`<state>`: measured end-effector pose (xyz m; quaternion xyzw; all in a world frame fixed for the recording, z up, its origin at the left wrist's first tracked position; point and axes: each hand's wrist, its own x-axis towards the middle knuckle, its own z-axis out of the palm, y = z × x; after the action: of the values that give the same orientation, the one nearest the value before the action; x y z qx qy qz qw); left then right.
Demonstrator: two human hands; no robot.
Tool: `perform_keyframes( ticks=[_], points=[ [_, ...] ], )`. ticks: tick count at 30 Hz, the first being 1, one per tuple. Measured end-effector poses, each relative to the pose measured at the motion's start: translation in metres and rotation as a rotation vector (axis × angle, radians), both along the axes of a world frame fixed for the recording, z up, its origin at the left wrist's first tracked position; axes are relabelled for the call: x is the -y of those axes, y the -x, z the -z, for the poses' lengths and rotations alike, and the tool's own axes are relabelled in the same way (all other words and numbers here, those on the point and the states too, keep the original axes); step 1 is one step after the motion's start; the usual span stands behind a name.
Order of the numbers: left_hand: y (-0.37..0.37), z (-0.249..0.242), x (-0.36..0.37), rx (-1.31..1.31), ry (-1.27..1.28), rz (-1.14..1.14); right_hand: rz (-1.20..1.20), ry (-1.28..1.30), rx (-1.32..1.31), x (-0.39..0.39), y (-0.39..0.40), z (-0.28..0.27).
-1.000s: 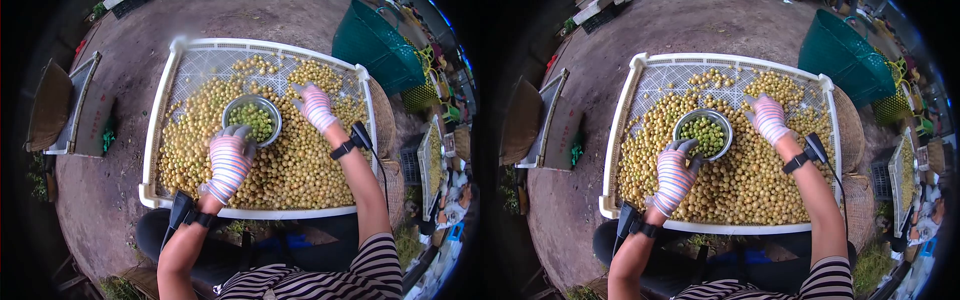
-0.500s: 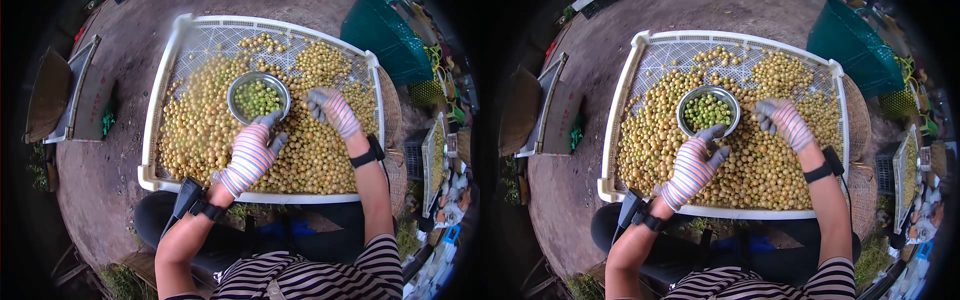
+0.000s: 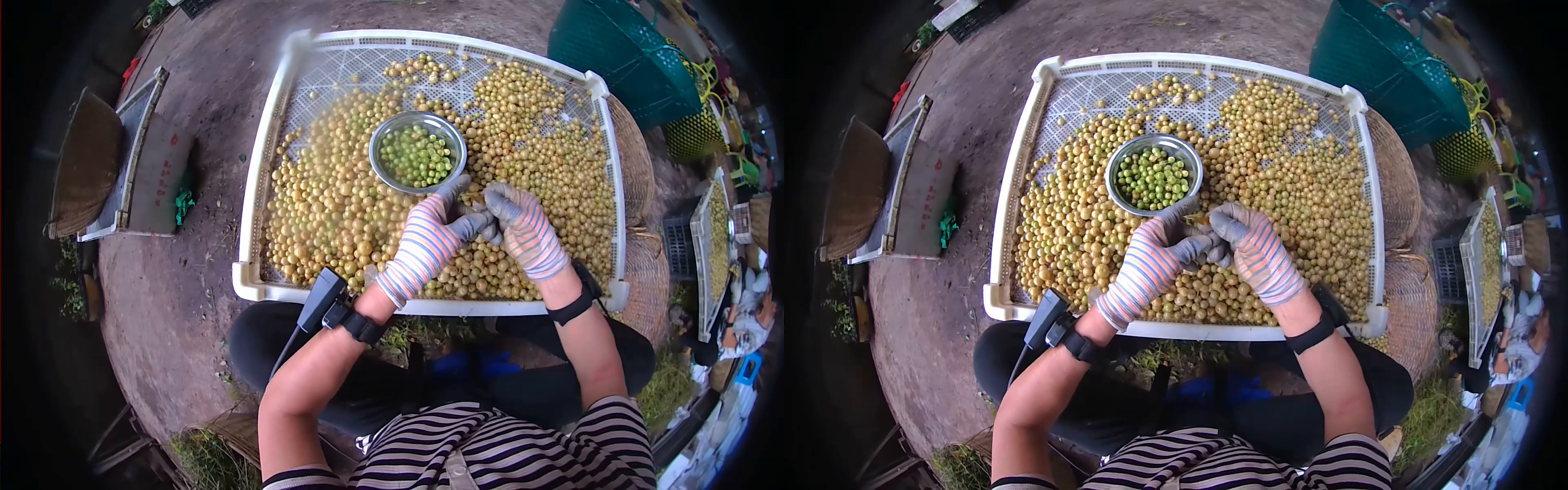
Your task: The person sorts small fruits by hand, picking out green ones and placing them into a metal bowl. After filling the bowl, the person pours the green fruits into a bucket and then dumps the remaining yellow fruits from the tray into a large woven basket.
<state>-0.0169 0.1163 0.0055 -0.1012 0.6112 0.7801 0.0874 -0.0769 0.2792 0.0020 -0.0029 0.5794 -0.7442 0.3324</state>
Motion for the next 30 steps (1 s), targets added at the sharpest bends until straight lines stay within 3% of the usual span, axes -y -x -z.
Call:
perform_keyframes(
  ticks=[1,4,7,8,9,10,11,12,14,16,17,18,20,22,25,27,30],
  points=[
    [0.001,0.006,0.004,-0.043,0.083,0.017,0.065,0.069,0.135,-0.002,-0.003,-0.001],
    [-0.001,0.012,0.014,-0.044,0.205,0.049,0.017,0.248,0.067,-0.011,-0.014,-0.008],
    [-0.011,0.015,0.024,-0.131,0.661,0.274,-0.391,-0.228,-0.031,-0.015,-0.047,-0.040],
    [-0.013,0.020,0.026,-0.209,0.847,0.329,-0.577,-0.438,-0.178,-0.003,-0.061,-0.049],
    [-0.016,0.023,0.027,-0.289,1.033,0.386,-0.625,-0.278,-0.581,0.000,-0.083,-0.020],
    [-0.020,0.024,0.028,-0.337,1.112,0.391,-0.866,-0.540,-0.516,0.012,-0.100,-0.029],
    [-0.024,0.023,0.029,-0.387,1.191,0.397,-0.969,-0.637,-0.901,0.013,-0.118,-0.017],
    [-0.027,0.021,0.031,-0.440,1.272,0.401,-1.037,-0.686,-0.978,0.015,-0.132,-0.015],
    [-0.029,0.020,0.037,-0.411,1.276,0.388,-0.946,-0.742,-1.058,0.010,-0.142,-0.018],
    [-0.032,0.019,0.045,-0.381,1.255,0.331,-0.583,-0.742,-1.216,-0.003,-0.142,-0.006],
    [-0.032,0.016,0.051,-0.343,1.273,0.335,-0.510,-0.751,-1.166,-0.008,-0.142,0.004],
    [-0.035,0.014,0.055,-0.344,1.239,0.296,-0.523,-0.805,-1.192,-0.019,-0.145,0.028],
    [-0.035,0.013,0.064,-0.276,1.295,0.324,-0.907,-0.780,-0.866,-0.036,-0.161,0.039],
    [-0.037,0.008,0.073,-0.196,1.237,0.320,-0.984,-0.685,-0.713,-0.032,-0.169,0.032],
    [-0.038,0.001,0.083,-0.170,1.322,0.340,-0.549,-0.712,-0.962,-0.007,-0.150,0.020],
    [-0.036,-0.002,0.090,-0.099,1.369,0.392,-0.559,-0.793,-1.207,0.016,-0.123,0.017],
    [-0.036,0.004,0.095,-0.110,1.373,0.378,-0.763,-0.805,-1.550,0.060,-0.097,0.014]
  ],
)
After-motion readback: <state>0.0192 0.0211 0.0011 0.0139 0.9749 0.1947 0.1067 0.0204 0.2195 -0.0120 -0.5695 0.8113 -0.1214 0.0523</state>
